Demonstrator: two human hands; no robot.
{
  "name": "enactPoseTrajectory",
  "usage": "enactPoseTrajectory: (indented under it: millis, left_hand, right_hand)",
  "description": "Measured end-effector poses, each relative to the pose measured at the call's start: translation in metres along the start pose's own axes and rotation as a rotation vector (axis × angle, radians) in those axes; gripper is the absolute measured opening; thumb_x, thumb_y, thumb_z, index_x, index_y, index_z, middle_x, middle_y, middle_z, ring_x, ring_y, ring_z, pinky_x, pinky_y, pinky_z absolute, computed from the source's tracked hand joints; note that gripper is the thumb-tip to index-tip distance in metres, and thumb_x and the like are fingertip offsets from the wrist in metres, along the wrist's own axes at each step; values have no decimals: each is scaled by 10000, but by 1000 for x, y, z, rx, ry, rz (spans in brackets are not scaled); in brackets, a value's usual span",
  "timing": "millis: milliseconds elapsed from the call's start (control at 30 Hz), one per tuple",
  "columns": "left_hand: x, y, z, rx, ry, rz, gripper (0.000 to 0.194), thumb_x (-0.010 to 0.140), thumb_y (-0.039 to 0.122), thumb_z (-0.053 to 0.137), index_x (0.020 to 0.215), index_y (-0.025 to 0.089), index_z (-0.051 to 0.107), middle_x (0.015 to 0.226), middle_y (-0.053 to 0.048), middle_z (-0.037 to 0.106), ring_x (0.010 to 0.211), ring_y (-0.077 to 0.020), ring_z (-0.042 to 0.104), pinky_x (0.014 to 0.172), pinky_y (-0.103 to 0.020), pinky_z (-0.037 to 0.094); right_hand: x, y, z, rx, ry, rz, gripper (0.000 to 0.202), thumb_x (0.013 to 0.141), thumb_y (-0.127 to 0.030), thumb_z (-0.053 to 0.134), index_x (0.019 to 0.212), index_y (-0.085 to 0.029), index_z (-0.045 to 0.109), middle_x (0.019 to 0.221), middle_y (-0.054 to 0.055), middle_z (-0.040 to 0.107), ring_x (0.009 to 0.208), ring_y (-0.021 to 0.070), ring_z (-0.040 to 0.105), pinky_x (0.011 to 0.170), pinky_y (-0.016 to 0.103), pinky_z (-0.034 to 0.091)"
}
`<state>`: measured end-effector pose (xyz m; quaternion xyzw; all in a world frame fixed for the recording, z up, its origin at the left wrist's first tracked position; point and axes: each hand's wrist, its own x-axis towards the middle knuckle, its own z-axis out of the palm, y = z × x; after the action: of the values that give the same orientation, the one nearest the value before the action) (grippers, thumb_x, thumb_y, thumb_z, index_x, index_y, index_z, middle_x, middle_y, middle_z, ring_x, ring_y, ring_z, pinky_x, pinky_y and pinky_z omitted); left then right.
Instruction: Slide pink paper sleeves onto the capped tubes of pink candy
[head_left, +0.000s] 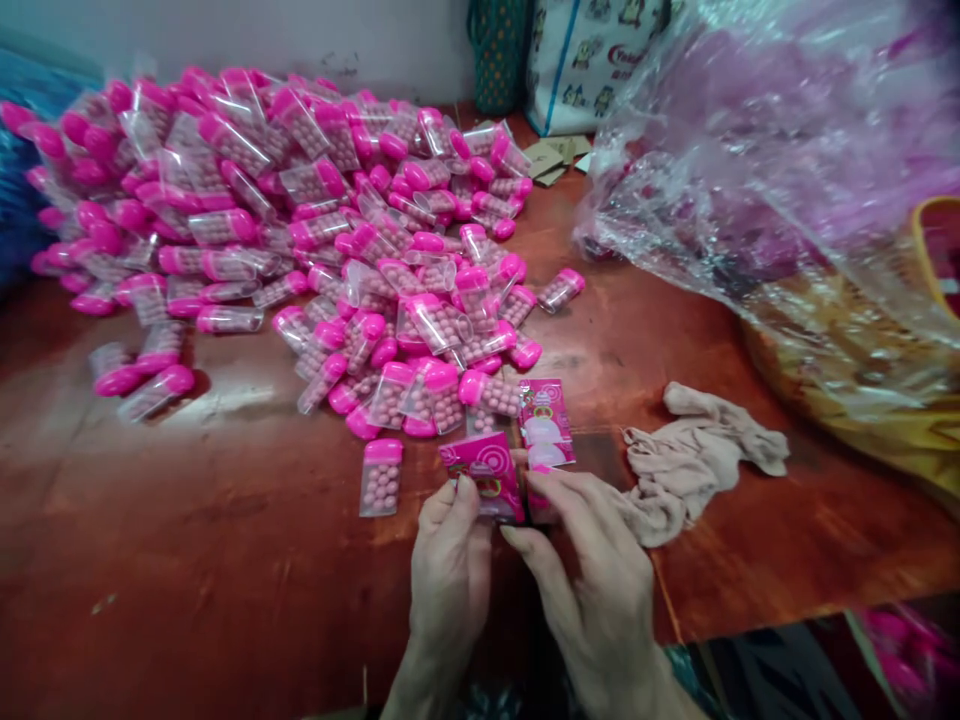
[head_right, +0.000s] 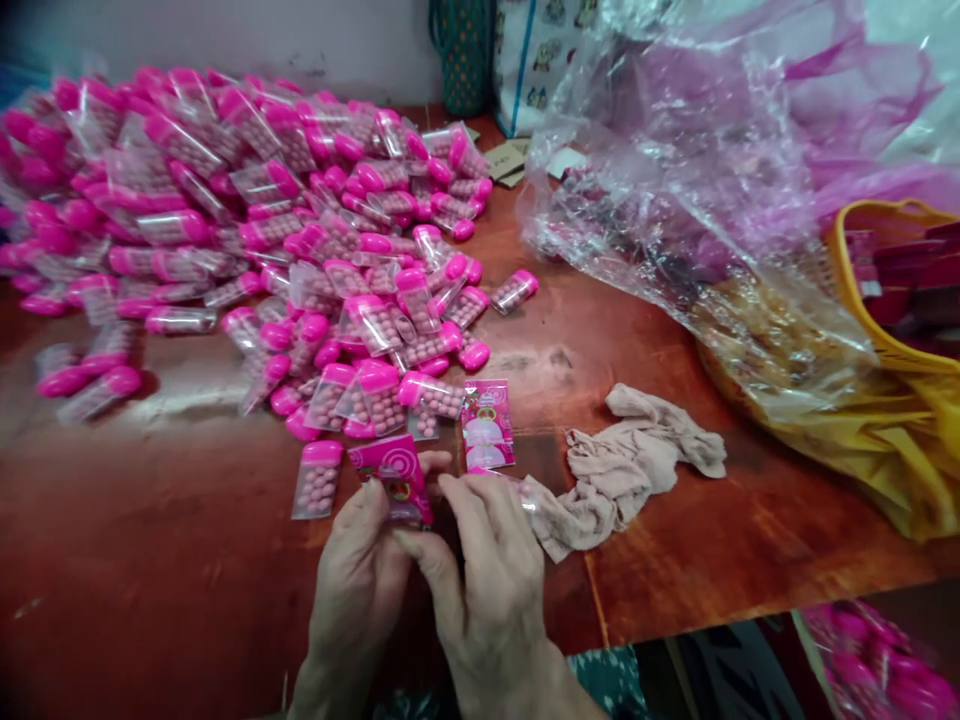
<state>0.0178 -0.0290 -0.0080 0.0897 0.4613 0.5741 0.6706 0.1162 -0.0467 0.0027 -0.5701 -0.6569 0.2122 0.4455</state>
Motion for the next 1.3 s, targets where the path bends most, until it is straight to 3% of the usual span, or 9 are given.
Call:
enactPoseTrajectory:
  millis: [67,200,333,433,567,833,1033,1200,1300]
  left_hand:
    - [-5,-1,0,4,-48,-10,247,769,344,632,891,148,721,868,-96,720,838,-224,658,759,-322,519]
    - [-3,2,-12,128,-27,133,231,717,252,695,942,196,699,857,-48,715,758,-163,654,666,-237,529]
    - [5,8,-25,391,8,404,178,582,64,768,695,177,690,707,22,683,673,-96,626,635,-137,504]
    - [6,9,-25,376,59,373,293,601,81,762,862,201,699,758,23,706,633,-80,630,625,-126,513]
    - [4,5,-19,330,103,385,346,623,106,757,950,197,694,781,9,721,636,-81,643,653,-128,520]
    - [-1,1,-10,465,51,479,319,696,148,715,999,239,666,735,38,691,480,-67,543,446,-146,456]
    - [-4,8,4,409,83,546,334,672,141,729,992,220,668,690,31,679,453,-70,529,411,-150,443]
    - [-7,10,12,239,24,439,213,626,128,753,809,206,678,666,33,686,471,-81,565,400,-145,455]
    - [-9,9,11,183,10,323,169,583,160,785,722,174,689,650,21,689,450,-76,560,384,-145,449]
  right_hand:
    - [2,1,4,94,-43,94,28,829,-130,593,850,-140,608,765,32,603,722,144,564,676,248,446]
    - [2,0,2,77,-136,108,195,855,-158,562,660,-160,557,618,-7,536,608,130,518,578,248,395]
    - [3,-1,-16,-50,-249,33,378,943,-252,395,588,-176,504,575,-1,496,562,137,471,540,265,369]
    - [5,19,-38,-143,-101,97,351,959,-312,316,756,-180,570,741,51,577,738,183,529,652,299,440]
    - [-1,74,-59,-778,211,251,517,826,-493,515,1144,-85,521,1153,227,491,1090,391,393,820,570,370]
    - [2,119,-74,-658,286,142,274,901,-291,465,756,-166,661,789,79,627,867,253,513,834,449,412]
    - [-2,69,-76,-427,494,147,267,778,-336,663,981,-163,644,1009,101,603,1007,263,498,896,436,406]
    - [-9,9,-34,138,100,200,152,790,-310,655,912,-219,659,795,20,639,719,177,587,624,285,486]
    - [-7,2,-21,364,38,258,97,833,-280,598,870,-223,668,751,5,654,698,164,597,594,255,474]
